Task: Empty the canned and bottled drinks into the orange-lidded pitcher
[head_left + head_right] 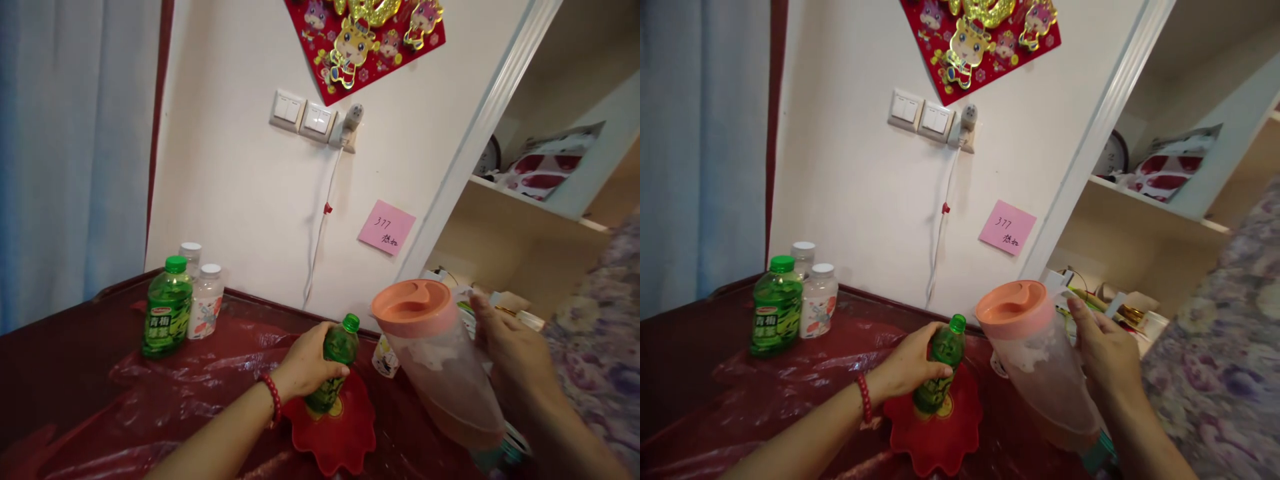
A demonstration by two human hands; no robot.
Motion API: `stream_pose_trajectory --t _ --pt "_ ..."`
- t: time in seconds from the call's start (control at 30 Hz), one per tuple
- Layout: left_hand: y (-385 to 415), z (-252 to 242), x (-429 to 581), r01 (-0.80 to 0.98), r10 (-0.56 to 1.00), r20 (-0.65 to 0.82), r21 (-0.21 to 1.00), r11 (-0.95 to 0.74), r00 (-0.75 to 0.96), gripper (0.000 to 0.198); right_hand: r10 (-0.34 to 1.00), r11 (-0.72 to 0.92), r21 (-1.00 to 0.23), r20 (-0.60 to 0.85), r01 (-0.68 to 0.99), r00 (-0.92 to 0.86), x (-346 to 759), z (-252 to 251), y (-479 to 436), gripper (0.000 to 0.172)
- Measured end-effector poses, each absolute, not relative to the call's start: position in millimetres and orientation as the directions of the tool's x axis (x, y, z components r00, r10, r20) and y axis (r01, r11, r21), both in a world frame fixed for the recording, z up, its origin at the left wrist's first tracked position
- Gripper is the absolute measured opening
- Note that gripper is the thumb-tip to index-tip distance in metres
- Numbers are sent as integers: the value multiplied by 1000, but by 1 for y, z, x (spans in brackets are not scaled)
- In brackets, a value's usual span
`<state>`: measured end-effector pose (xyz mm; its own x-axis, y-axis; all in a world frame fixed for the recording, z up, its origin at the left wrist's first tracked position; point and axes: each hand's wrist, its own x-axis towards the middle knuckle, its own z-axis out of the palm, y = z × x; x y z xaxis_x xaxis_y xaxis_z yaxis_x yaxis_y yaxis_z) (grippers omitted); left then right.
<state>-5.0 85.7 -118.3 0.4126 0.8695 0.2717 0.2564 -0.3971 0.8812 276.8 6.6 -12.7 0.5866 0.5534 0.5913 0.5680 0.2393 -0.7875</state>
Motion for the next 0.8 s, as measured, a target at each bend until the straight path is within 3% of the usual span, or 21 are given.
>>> stream_pose_trajectory --t 0.13,0.4,0.8 --pt "86 -122 -4 260 870 267 882 -394 413 62 552 158 -751 605 641 573 272 -3 9 70" --pt "86 -123 -4 276 872 270 874 -400 409 64 545 159 -650 685 743 483 264 12 13 59" --pt "86 -125 -4 351 879 256 844 -407 403 66 594 108 -575 692 811 411 266 17 24 71"
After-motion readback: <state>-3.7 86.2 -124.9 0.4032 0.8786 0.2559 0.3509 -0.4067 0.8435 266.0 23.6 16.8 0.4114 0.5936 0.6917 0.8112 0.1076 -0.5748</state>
